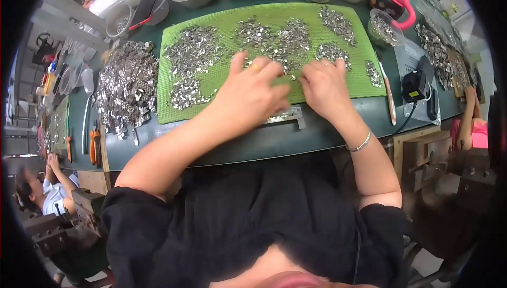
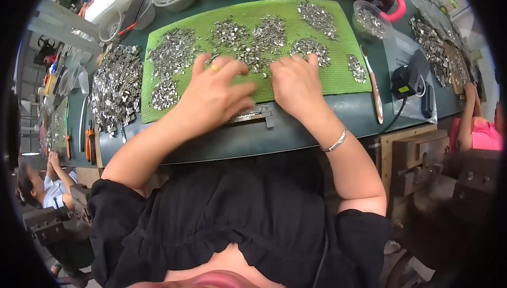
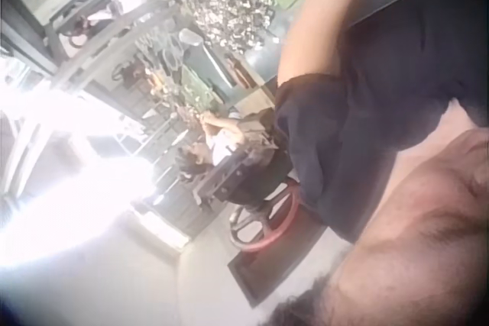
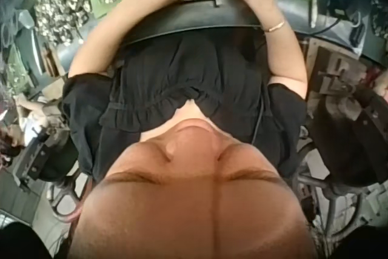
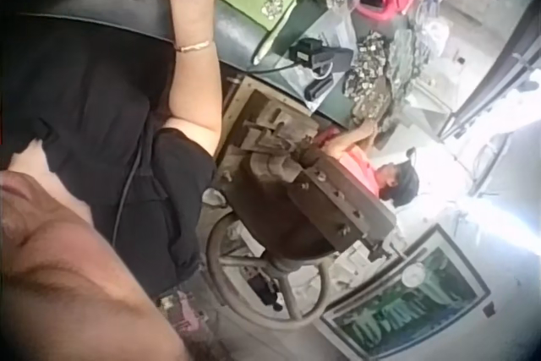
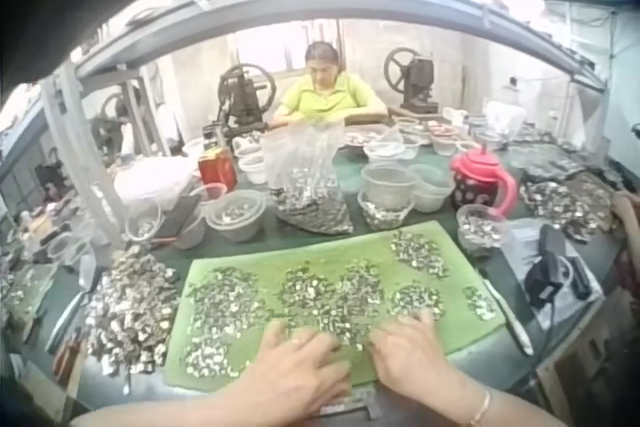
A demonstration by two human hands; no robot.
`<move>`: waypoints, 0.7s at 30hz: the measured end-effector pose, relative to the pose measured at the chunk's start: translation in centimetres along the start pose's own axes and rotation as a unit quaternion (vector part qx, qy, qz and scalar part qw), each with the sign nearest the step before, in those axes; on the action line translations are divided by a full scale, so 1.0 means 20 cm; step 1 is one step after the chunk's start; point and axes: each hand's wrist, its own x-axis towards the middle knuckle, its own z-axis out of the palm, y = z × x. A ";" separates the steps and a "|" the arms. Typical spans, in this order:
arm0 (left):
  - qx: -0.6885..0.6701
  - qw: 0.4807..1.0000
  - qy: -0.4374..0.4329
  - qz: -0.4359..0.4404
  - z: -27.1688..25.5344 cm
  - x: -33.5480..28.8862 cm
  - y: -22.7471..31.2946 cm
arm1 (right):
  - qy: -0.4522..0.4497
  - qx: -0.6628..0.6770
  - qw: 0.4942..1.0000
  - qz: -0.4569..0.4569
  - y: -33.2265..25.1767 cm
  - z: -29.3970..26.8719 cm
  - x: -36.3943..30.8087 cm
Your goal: The person places small metal pieces into a metal fixture by hand, then inserts the fixture into a manual press machine and turns the wheel to press them.
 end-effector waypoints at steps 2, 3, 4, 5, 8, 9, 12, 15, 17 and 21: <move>0.027 0.999 0.023 0.012 0.09 0.10 -0.07 | 0.007 -0.010 1.000 0.006 0.00 0.00 -0.01; 0.050 0.998 0.034 0.021 0.13 0.14 -0.10 | 0.008 -0.010 1.000 0.006 -0.01 0.00 -0.01; 0.051 0.998 0.018 0.023 0.16 0.16 -0.12 | -0.001 -0.003 1.000 0.019 -0.02 -0.01 -0.01; 0.048 0.998 0.018 0.026 0.17 0.18 -0.12 | -0.013 0.002 0.999 0.035 -0.01 -0.02 -0.01; 0.069 0.997 -0.016 0.030 0.19 0.19 -0.12 | -0.034 0.073 0.996 0.044 0.00 -0.05 -0.04; 0.073 0.996 -0.007 0.043 0.18 0.20 -0.12 | -0.036 0.075 0.996 0.042 -0.01 -0.06 -0.05; 0.054 0.998 0.006 0.023 0.17 0.17 -0.11 | -0.069 0.086 0.993 0.046 -0.02 -0.07 -0.06; 0.036 0.998 0.025 -0.042 0.13 0.08 -0.10 | 0.014 0.098 0.995 0.035 -0.01 -0.06 -0.06; -0.002 0.996 0.049 -0.074 0.07 0.00 -0.05 | -0.007 0.041 0.998 -0.040 0.01 -0.05 -0.08; -0.064 0.986 0.052 -0.144 0.02 -0.11 0.02 | -0.036 0.057 0.997 -0.034 0.03 -0.08 -0.08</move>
